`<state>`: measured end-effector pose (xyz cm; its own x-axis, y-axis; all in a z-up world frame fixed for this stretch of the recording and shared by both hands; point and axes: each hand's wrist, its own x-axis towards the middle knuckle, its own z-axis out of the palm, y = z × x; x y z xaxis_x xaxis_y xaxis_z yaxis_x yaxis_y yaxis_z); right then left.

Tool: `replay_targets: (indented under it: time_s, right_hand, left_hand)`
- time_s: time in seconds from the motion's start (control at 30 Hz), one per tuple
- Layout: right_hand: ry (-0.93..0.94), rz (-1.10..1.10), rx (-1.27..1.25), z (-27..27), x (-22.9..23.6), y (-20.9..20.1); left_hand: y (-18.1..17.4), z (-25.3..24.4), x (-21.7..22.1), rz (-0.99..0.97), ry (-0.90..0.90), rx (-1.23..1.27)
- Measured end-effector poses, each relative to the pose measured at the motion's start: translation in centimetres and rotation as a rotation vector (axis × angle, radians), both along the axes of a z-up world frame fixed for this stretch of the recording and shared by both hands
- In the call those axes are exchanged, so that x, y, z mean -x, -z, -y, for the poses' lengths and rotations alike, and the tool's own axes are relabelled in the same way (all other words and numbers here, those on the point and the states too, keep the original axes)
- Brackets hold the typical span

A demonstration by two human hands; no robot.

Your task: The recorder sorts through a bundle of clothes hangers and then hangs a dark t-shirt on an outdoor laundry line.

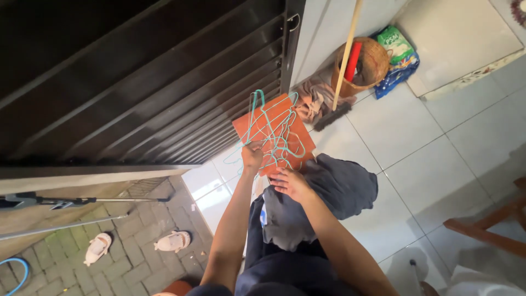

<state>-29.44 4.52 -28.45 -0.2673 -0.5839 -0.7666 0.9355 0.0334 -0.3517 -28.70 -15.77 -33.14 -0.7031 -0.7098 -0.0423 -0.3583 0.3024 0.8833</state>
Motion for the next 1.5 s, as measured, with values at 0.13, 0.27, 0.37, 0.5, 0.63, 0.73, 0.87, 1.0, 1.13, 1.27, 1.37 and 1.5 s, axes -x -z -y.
replay_targets:
  time_s: [0.13,0.27,0.37,0.5,0.63,0.73,0.87,1.0,1.13,1.27,1.37,1.5]
  right_hand:
    - [0.012,0.02,-0.047,-1.7,1.0,-0.4]
    - [-0.016,-0.19,-0.019,-3.4,2.6,-3.6]
    - [-0.028,-0.299,-0.054,-3.8,3.6,-5.3]
    - [0.025,-0.404,-0.196,-2.6,4.6,-6.3]
    - [0.146,-0.466,-0.3,-1.7,4.6,-6.6]
    - [0.245,-0.469,-0.396,-1.5,4.8,-7.4]
    - [0.283,-0.342,-0.056,-1.6,4.6,-9.0]
    - [0.239,-0.5,0.032,-0.9,4.3,-14.6]
    - [0.197,-0.624,0.099,-0.7,4.6,-17.4]
    - [0.118,-0.939,0.103,-0.9,4.9,-18.3]
    - [0.064,-1.15,0.038,-1.0,4.7,-20.5]
    - [-0.069,-1.34,-0.109,-1.3,4.6,-24.4]
  left_hand:
    - [1.5,-2.5,1.9,-0.087,-0.144,-0.364]
    - [1.8,-4.8,2.3,-0.207,-0.164,-0.796]
    - [-2.1,-5.5,2.2,-0.217,-0.077,-0.93]
    - [-5.6,-5.7,1.8,-0.188,0.038,-1.05]
    - [-9.4,-6.1,1.4,-0.224,0.098,-1.091]
    - [-12.4,-6.1,1.2,-0.266,0.138,-1.134]
    - [-14.7,-5.6,0.8,-0.267,0.197,-1.137]
    - [-16.3,-5.4,0.4,-0.287,0.246,-1.04]
    - [-17.9,-5.5,-0.2,-0.263,0.248,-1.046]
    - [-18.3,-6.3,-1.3,-0.316,0.358,-1.266]
    - [-18.5,-7.5,-2.4,-0.367,0.468,-1.323]
    - [-21.6,-8.7,-2.8,-0.519,0.644,-1.255]
